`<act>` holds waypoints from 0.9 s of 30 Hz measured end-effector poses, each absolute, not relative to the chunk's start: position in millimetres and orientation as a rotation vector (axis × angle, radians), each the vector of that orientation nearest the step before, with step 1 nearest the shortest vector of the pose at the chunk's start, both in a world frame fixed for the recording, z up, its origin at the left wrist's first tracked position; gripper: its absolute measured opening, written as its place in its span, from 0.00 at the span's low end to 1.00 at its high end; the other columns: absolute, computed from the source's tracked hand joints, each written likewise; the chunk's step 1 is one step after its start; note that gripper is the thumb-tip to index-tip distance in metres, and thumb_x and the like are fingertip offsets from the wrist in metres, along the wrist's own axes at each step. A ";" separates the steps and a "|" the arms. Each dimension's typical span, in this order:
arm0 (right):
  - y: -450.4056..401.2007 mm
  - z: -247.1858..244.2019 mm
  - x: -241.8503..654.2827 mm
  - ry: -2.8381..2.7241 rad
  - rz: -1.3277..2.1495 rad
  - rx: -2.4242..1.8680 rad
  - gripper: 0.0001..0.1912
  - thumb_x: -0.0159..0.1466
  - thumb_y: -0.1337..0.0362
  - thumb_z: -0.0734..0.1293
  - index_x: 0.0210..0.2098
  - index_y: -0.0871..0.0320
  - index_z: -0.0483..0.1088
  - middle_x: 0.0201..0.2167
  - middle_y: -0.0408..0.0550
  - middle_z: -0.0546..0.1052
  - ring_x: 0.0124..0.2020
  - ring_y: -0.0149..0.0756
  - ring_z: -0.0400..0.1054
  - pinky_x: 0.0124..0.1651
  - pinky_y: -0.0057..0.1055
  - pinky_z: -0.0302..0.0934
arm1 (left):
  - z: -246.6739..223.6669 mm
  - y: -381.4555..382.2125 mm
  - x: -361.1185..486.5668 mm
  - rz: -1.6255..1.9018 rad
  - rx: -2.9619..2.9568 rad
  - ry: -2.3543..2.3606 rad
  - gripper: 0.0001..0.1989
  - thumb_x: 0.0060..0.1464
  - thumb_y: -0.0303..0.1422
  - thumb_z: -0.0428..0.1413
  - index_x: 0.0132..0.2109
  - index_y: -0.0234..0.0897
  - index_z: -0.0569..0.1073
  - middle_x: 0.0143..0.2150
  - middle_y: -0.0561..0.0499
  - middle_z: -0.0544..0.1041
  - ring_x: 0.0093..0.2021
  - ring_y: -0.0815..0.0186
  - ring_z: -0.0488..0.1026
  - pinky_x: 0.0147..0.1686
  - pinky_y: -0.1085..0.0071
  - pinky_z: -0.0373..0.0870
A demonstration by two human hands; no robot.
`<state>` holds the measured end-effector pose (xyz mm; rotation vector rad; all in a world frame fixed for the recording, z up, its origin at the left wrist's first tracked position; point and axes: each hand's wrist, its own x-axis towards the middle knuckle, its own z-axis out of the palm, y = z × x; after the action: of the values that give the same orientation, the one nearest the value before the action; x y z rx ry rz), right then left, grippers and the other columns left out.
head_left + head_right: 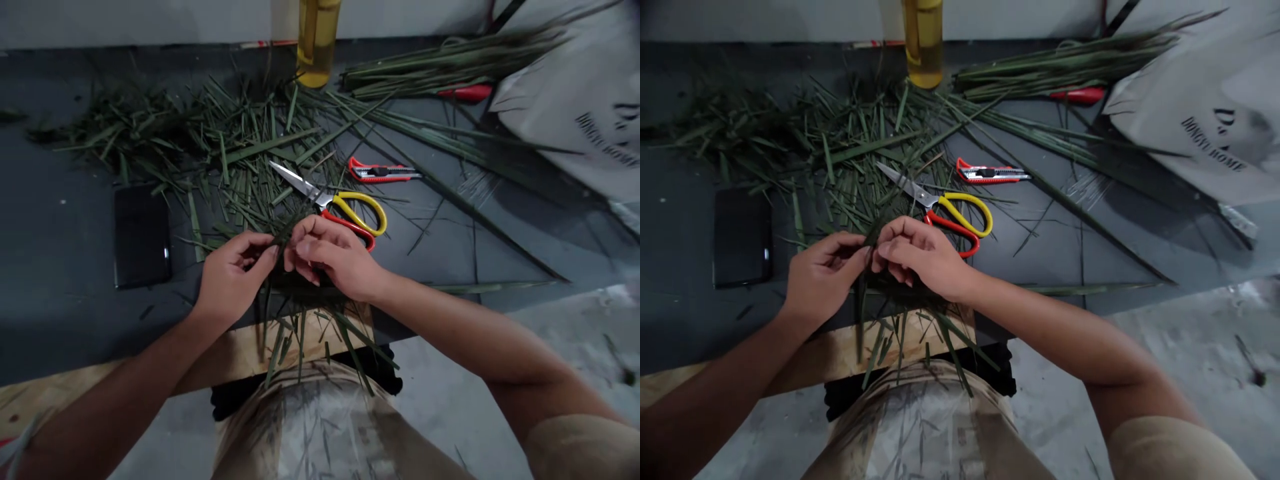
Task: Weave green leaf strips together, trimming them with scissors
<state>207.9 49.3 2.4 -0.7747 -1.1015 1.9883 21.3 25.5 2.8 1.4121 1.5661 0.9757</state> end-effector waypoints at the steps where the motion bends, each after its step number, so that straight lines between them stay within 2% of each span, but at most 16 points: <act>1: 50.1 3.1 207.4 -1.090 1.987 -0.821 0.13 0.65 0.57 0.70 0.36 0.55 0.63 0.26 0.39 0.76 0.19 0.23 0.61 0.20 0.23 0.53 | 3.8 24.9 20.7 0.969 1.402 1.573 0.07 0.52 0.36 0.63 0.37 0.39 0.80 0.32 0.52 0.82 0.31 0.65 0.78 0.34 0.72 0.76; 5: 52.0 4.2 205.1 -1.147 1.888 -0.962 0.21 0.60 0.52 0.77 0.36 0.55 0.63 0.21 0.33 0.72 0.16 0.21 0.57 0.18 0.22 0.50 | 7.5 24.6 18.9 0.930 1.325 1.574 0.10 0.50 0.40 0.66 0.37 0.39 0.80 0.30 0.52 0.81 0.28 0.66 0.76 0.31 0.72 0.75; 10: 52.5 2.0 203.6 -1.278 1.850 -0.983 0.23 0.58 0.47 0.78 0.36 0.57 0.68 0.22 0.34 0.72 0.19 0.22 0.59 0.21 0.23 0.52 | 10.0 25.6 17.7 0.903 1.270 1.484 0.14 0.47 0.43 0.68 0.34 0.38 0.79 0.25 0.53 0.79 0.24 0.67 0.72 0.27 0.72 0.71; 15: 52.2 1.4 204.6 -1.367 1.750 -1.134 0.28 0.55 0.41 0.77 0.30 0.59 0.69 0.22 0.36 0.69 0.23 0.23 0.58 0.25 0.24 0.51 | 9.8 22.3 18.1 0.865 1.455 1.482 0.09 0.52 0.40 0.64 0.31 0.39 0.79 0.26 0.53 0.80 0.26 0.66 0.74 0.29 0.72 0.71; 19: 52.6 1.6 205.9 -1.420 1.720 -1.175 0.26 0.57 0.43 0.77 0.28 0.60 0.70 0.22 0.37 0.69 0.23 0.23 0.58 0.25 0.25 0.51 | 9.2 20.4 18.1 0.861 1.562 1.533 0.07 0.54 0.38 0.62 0.32 0.40 0.80 0.28 0.54 0.81 0.28 0.66 0.75 0.31 0.72 0.71; 24: 52.6 7.2 206.8 -1.318 1.782 -1.075 0.22 0.59 0.47 0.76 0.33 0.59 0.72 0.23 0.37 0.73 0.20 0.22 0.58 0.22 0.24 0.50 | 6.2 21.8 16.0 0.864 1.516 1.570 0.09 0.56 0.40 0.62 0.36 0.40 0.80 0.29 0.53 0.81 0.29 0.65 0.76 0.32 0.71 0.72; 27: 50.3 8.7 206.3 -1.245 1.787 -1.020 0.21 0.60 0.47 0.76 0.33 0.58 0.71 0.21 0.35 0.70 0.19 0.22 0.56 0.22 0.23 0.50 | 5.5 22.2 16.2 0.870 1.496 1.571 0.09 0.56 0.40 0.62 0.36 0.40 0.80 0.29 0.53 0.81 0.29 0.65 0.76 0.32 0.71 0.72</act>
<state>206.3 50.3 8.7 -1.0203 -1.2448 1.7874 16.2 22.2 5.5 1.4963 1.5713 0.8697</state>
